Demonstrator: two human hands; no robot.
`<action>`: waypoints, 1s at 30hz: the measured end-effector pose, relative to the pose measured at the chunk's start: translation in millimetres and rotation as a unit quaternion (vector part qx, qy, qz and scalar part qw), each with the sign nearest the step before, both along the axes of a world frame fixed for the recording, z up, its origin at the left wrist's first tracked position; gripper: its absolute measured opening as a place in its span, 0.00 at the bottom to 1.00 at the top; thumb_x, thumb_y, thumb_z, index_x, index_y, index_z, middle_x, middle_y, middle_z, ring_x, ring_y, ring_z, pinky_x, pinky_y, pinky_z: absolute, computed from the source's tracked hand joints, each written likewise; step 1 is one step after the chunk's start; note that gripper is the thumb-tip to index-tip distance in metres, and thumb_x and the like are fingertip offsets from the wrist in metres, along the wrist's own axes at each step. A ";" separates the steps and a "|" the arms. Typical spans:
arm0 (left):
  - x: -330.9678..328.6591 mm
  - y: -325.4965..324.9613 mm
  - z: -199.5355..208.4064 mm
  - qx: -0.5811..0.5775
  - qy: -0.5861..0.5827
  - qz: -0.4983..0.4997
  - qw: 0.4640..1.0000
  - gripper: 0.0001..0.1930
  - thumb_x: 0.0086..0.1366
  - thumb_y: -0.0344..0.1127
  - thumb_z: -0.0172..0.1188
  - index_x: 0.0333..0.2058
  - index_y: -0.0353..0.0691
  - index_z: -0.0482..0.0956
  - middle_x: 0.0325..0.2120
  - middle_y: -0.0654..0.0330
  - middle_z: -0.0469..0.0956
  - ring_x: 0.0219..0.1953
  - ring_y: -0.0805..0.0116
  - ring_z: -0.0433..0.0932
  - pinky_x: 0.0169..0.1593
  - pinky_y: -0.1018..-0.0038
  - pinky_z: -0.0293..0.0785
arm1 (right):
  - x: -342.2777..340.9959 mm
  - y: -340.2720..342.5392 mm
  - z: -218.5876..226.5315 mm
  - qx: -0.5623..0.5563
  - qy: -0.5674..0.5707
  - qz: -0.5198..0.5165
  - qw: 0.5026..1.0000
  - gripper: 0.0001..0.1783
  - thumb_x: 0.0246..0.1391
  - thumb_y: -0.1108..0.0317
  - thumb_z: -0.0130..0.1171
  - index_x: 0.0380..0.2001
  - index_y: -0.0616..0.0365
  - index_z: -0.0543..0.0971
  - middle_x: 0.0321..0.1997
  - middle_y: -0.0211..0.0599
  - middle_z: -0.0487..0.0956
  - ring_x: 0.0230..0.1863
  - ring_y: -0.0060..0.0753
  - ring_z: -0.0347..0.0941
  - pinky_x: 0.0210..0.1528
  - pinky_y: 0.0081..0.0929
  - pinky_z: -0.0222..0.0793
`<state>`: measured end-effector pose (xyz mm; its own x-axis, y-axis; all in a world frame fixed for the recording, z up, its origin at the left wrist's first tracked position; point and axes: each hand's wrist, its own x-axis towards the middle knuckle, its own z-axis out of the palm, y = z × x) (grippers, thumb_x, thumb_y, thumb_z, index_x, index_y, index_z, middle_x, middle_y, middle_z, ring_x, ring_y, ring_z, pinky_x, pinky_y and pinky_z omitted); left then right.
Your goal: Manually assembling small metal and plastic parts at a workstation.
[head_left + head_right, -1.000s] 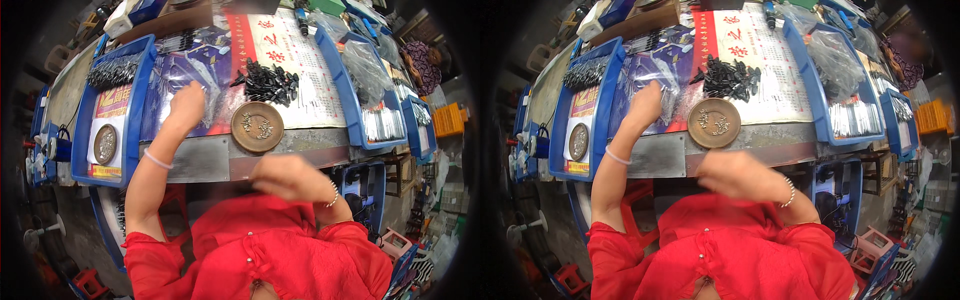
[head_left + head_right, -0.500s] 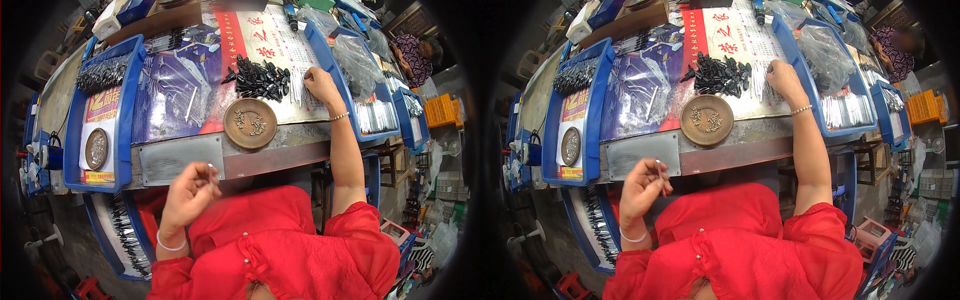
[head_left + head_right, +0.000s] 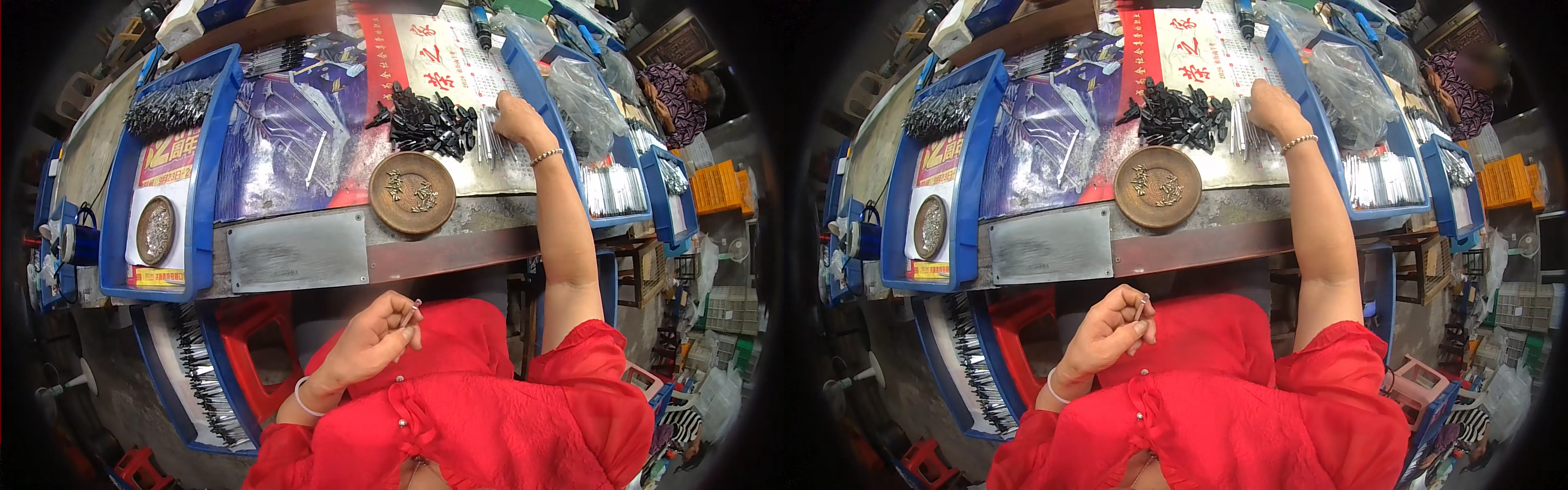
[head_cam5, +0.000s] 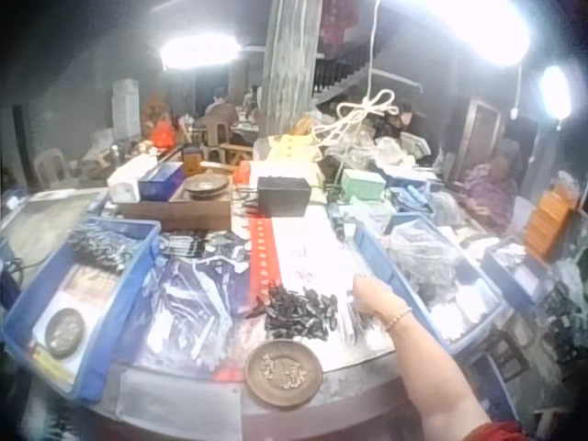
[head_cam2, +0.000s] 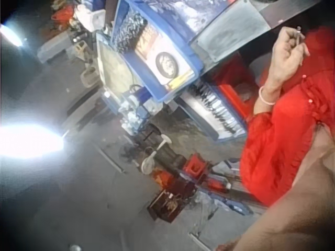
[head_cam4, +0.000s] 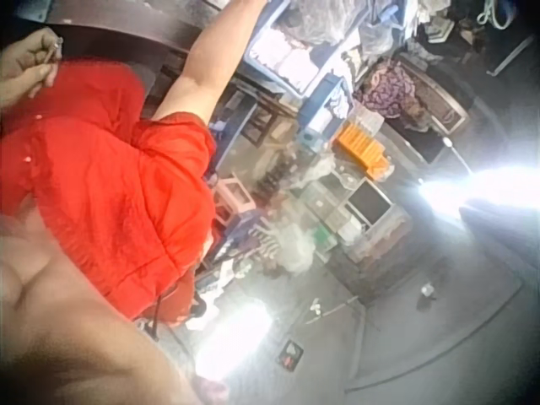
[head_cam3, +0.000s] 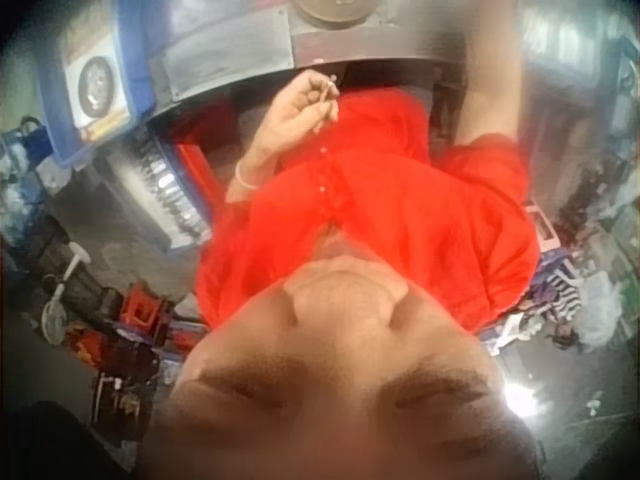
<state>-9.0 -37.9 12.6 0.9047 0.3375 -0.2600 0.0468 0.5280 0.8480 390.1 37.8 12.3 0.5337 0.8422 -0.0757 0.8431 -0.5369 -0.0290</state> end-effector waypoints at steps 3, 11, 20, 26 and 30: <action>5.1 -3.6 4.2 -0.005 -0.017 0.019 1.000 0.08 0.62 0.24 0.47 0.40 0.34 0.67 0.23 0.61 0.74 0.19 0.84 0.66 0.23 0.87 0.59 | -6.8 -6.2 2.2 0.004 -0.040 0.009 0.999 0.12 0.42 0.75 0.51 0.34 0.65 0.74 0.38 0.58 0.76 0.45 0.56 0.73 0.46 0.43 0.68; 13.9 -1.2 -5.6 -0.091 -0.039 0.146 0.984 0.10 0.62 0.27 0.52 0.40 0.27 0.75 0.14 0.64 0.71 0.14 0.82 0.66 0.18 0.86 0.57 | -106.1 -69.0 52.1 0.308 -0.093 0.138 0.937 0.03 0.43 0.75 0.53 0.25 0.62 0.72 0.25 0.45 0.72 0.25 0.51 0.71 0.27 0.41 0.68; 25.3 5.8 -0.2 -0.157 -0.043 0.224 0.961 0.13 0.67 0.36 0.50 0.39 0.31 0.77 0.17 0.70 0.69 0.18 0.86 0.61 0.20 0.88 0.53 | -221.0 -128.4 25.6 0.350 0.137 0.482 0.791 0.14 0.34 0.73 0.60 0.31 0.64 0.76 0.28 0.36 0.73 0.23 0.26 0.70 0.22 0.20 0.65; 0.7 9.6 -13.8 -0.077 -0.016 0.276 0.958 0.12 0.66 0.36 0.51 0.35 0.33 0.78 0.16 0.72 0.66 0.16 0.88 0.55 0.19 0.87 0.48 | -222.3 -130.4 59.5 0.321 0.371 0.553 0.673 0.12 0.39 0.72 0.59 0.32 0.61 0.80 0.30 0.36 0.77 0.21 0.23 0.71 0.18 0.19 0.65; -3.5 8.1 -18.8 -0.002 -0.010 0.260 0.966 0.12 0.66 0.34 0.51 0.32 0.29 0.76 0.31 0.57 0.73 0.15 0.86 0.57 0.18 0.87 0.51 | -253.0 -128.4 89.0 0.309 0.512 0.593 0.539 0.13 0.43 0.71 0.55 0.34 0.62 0.78 0.28 0.35 0.75 0.21 0.22 0.69 0.17 0.17 0.62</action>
<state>-12.4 -29.8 -6.2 0.6180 0.7465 -0.2468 -0.2423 0.4794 0.8435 137.1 -90.7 101.3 -0.4639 0.5779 0.6715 -0.0454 0.7415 -0.6694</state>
